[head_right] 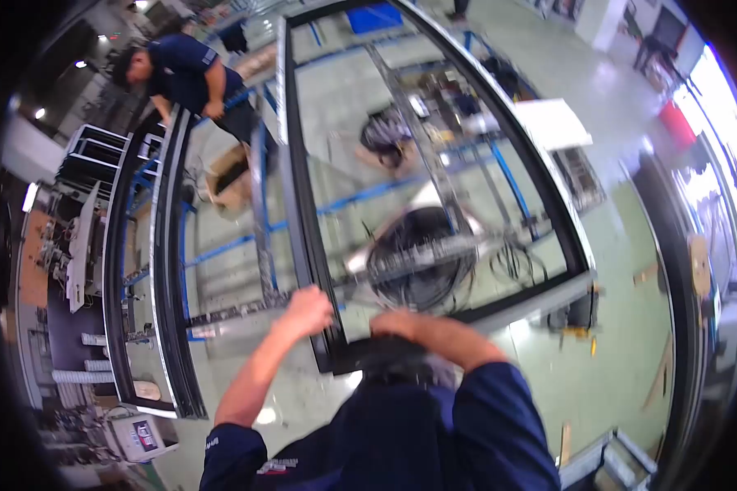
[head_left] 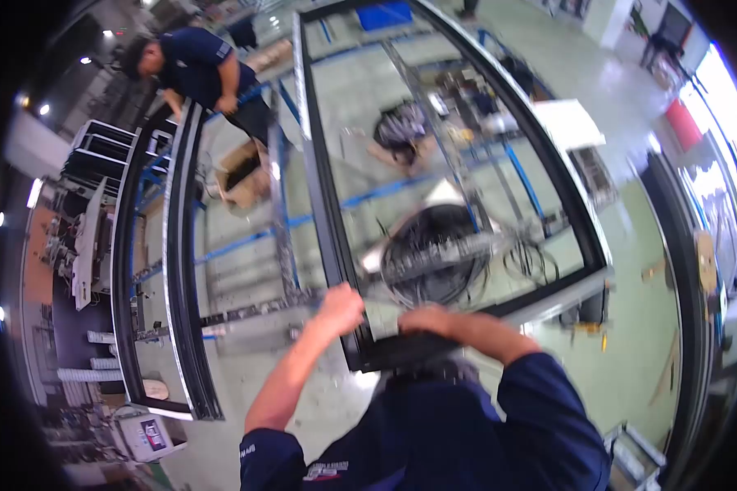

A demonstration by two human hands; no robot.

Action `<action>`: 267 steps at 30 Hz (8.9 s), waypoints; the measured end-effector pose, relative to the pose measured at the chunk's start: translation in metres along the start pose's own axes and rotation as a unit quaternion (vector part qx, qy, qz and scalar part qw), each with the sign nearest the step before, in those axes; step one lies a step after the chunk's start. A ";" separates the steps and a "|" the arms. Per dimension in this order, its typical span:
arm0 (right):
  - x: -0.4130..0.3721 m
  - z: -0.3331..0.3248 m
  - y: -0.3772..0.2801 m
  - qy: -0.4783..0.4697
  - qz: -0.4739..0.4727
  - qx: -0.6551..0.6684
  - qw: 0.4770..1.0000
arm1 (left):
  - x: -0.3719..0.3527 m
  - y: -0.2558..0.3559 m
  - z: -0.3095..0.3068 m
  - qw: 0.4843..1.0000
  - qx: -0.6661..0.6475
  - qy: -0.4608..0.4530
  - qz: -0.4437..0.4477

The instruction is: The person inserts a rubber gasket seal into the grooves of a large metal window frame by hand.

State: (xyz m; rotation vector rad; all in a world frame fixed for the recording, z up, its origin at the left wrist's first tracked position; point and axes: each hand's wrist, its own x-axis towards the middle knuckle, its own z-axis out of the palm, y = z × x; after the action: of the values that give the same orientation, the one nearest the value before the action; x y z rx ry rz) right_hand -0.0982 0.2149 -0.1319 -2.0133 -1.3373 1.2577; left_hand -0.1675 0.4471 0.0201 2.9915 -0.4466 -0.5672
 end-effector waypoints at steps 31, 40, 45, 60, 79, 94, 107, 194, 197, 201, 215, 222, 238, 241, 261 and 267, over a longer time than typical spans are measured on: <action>-0.130 -0.033 -0.102 0.278 -0.162 0.309 0.895 | -0.011 0.021 -0.042 0.993 -0.116 -0.020 0.029; -0.084 0.113 -0.187 0.217 0.074 0.464 0.856 | -0.092 -0.004 0.020 0.783 -0.618 -0.058 -0.043; -0.038 0.141 -0.209 0.163 0.152 0.441 0.869 | -0.109 0.009 0.036 0.604 -0.788 -0.073 -0.095; -0.102 0.296 -0.166 0.388 0.313 0.316 0.807 | -0.084 0.003 0.024 0.623 -0.769 -0.066 -0.126; -0.092 0.032 -0.262 0.439 0.040 0.364 0.821 | 0.117 -0.002 0.008 0.867 0.144 -0.187 0.440; 0.013 0.044 -0.279 0.547 0.314 0.409 0.659 | 0.162 0.012 0.067 0.720 0.193 -0.430 0.509; 0.030 0.047 -0.280 0.607 0.387 0.402 0.566 | 0.158 -0.003 0.100 0.696 0.098 -0.426 0.569; 0.087 0.066 -0.279 0.746 0.512 0.114 0.411 | 0.213 0.109 0.188 0.827 -0.381 -0.199 0.363; 0.088 0.068 -0.277 0.746 0.512 0.111 0.410 | 0.220 0.123 0.173 0.835 -0.392 -0.314 0.226; 0.089 0.068 -0.279 0.743 0.517 0.114 0.409 | 0.260 0.163 0.176 0.831 -0.412 -0.191 0.320; 0.089 0.067 -0.278 0.748 0.522 0.109 0.395 | 0.216 0.136 0.180 0.805 -0.476 -0.230 0.269; 0.088 0.065 -0.278 0.748 0.518 0.113 0.400 | 0.185 0.095 0.183 0.803 -0.436 -0.287 0.286; 0.087 0.067 -0.276 0.739 0.517 0.116 0.417 | 0.175 0.019 0.151 0.633 -0.043 -0.644 0.427; 0.087 0.068 -0.276 0.738 0.519 0.120 0.415 | 0.180 0.002 0.139 0.599 0.041 -0.622 0.503; 0.087 0.067 -0.277 0.742 0.514 0.130 0.410 | 0.145 0.002 0.114 0.703 0.115 -0.436 0.550; 0.084 0.069 -0.276 0.718 0.516 0.106 0.455 | 0.144 -0.001 0.130 0.694 0.111 -0.427 0.568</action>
State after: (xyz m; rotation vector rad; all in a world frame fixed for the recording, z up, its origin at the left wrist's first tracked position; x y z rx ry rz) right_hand -0.2865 0.4051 -0.0027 -2.3532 0.9418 -0.4172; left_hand -0.0867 0.4044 -0.1517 1.6707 -2.2194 -1.6430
